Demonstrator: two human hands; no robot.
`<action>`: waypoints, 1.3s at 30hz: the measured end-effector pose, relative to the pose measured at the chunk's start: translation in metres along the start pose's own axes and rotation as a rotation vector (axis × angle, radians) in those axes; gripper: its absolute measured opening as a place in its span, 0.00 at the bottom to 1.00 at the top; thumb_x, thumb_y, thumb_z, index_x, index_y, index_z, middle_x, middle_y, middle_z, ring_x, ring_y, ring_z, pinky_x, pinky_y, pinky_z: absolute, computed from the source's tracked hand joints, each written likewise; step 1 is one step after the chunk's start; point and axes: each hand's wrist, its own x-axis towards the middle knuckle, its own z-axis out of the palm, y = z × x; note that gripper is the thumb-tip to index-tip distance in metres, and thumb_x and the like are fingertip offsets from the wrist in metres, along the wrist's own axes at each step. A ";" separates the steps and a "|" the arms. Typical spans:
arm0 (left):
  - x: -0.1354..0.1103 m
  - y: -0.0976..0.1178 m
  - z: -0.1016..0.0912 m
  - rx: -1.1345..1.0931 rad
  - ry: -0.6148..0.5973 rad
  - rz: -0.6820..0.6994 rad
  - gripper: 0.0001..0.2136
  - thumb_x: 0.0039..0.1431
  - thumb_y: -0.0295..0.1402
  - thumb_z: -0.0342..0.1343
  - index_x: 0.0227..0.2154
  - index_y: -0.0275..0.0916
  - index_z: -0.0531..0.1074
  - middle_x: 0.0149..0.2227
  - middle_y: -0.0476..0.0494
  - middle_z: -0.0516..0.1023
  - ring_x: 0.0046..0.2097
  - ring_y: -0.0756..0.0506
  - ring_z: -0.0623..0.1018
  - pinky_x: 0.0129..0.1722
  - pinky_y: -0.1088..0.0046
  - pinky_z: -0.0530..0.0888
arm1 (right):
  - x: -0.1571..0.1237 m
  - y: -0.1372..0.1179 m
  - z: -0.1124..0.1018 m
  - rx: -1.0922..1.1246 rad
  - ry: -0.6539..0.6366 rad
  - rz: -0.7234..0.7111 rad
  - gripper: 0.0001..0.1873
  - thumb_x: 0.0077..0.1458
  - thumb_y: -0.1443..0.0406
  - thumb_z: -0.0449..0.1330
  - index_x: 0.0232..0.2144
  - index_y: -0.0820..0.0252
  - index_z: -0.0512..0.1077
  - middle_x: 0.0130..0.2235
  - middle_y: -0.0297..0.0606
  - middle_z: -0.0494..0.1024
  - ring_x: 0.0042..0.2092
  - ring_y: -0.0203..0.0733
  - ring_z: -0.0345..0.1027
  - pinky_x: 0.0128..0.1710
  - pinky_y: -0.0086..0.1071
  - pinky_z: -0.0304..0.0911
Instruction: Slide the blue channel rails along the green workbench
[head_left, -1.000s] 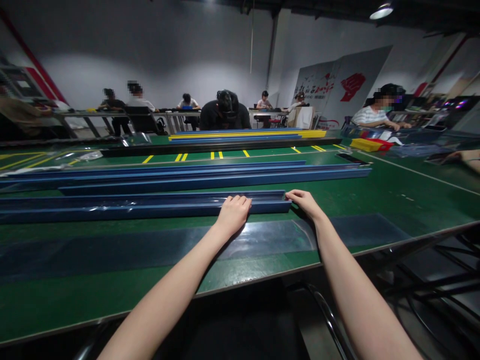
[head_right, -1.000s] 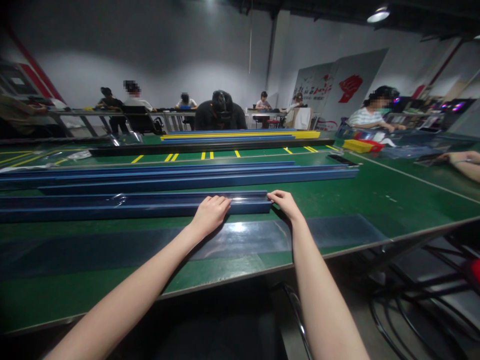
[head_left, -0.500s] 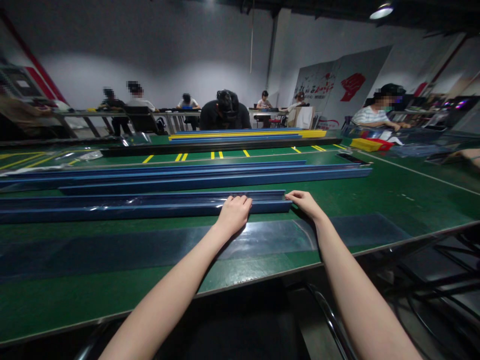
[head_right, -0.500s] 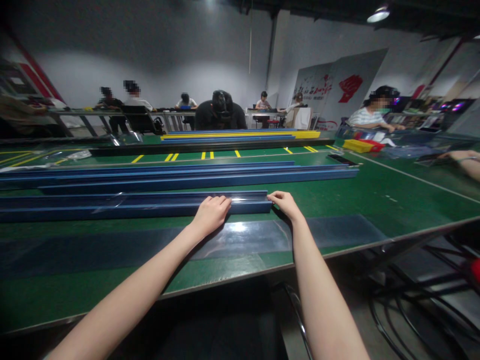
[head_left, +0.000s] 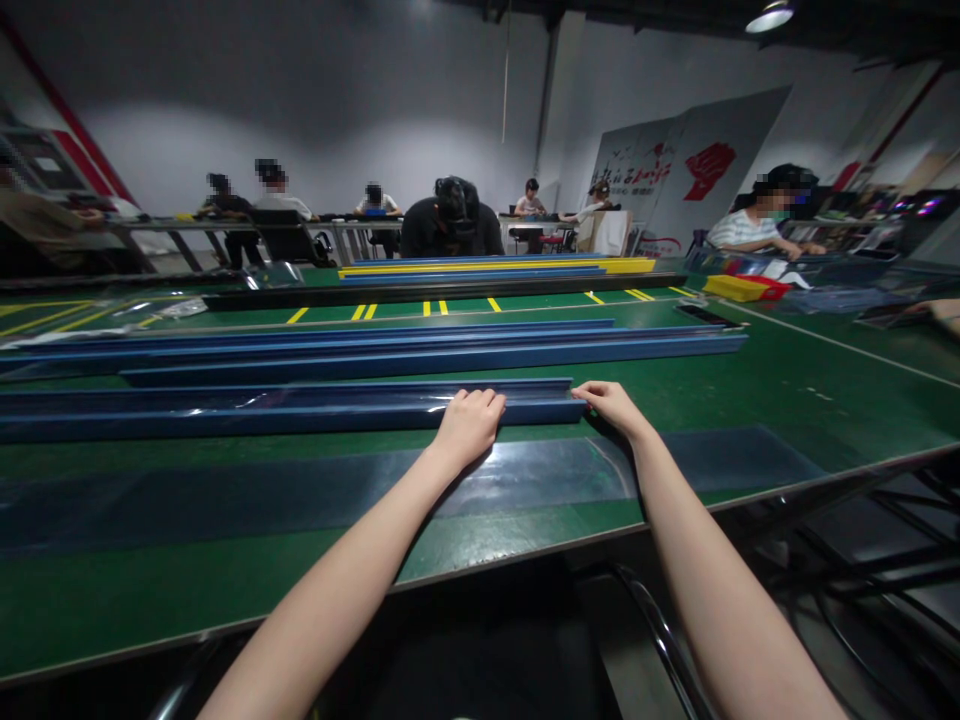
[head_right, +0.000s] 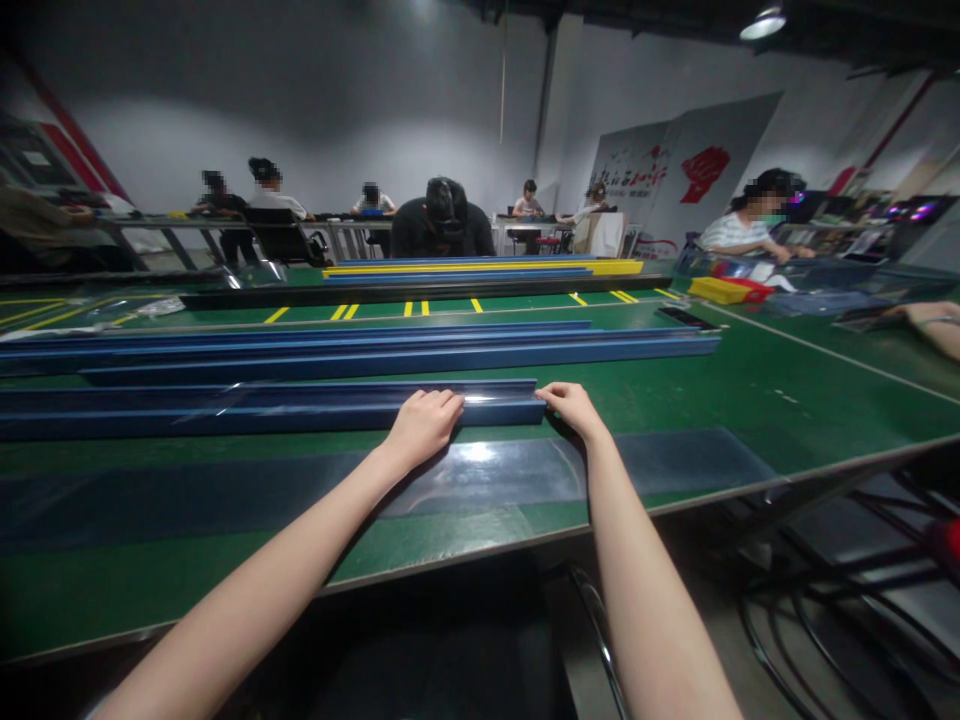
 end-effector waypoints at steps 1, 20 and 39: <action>0.000 0.000 0.000 -0.001 -0.003 -0.001 0.10 0.62 0.29 0.40 0.35 0.36 0.67 0.34 0.42 0.73 0.37 0.45 0.72 0.33 0.68 0.60 | 0.000 0.000 0.000 -0.009 0.000 0.007 0.20 0.35 0.49 0.60 0.19 0.62 0.71 0.19 0.33 0.68 0.23 0.32 0.57 0.26 0.29 0.52; 0.001 0.000 -0.001 0.003 -0.009 0.004 0.10 0.62 0.29 0.41 0.34 0.36 0.67 0.32 0.43 0.73 0.36 0.45 0.72 0.32 0.69 0.60 | 0.000 0.000 0.000 -0.120 -0.012 -0.017 0.20 0.36 0.49 0.57 0.18 0.62 0.71 0.19 0.35 0.69 0.24 0.34 0.59 0.27 0.30 0.52; 0.001 0.000 -0.002 -0.019 -0.028 -0.006 0.11 0.62 0.29 0.40 0.36 0.36 0.68 0.33 0.41 0.73 0.37 0.45 0.72 0.33 0.68 0.61 | -0.002 -0.002 -0.001 -0.106 -0.008 0.008 0.22 0.35 0.48 0.57 0.17 0.62 0.71 0.18 0.35 0.68 0.24 0.34 0.58 0.26 0.30 0.51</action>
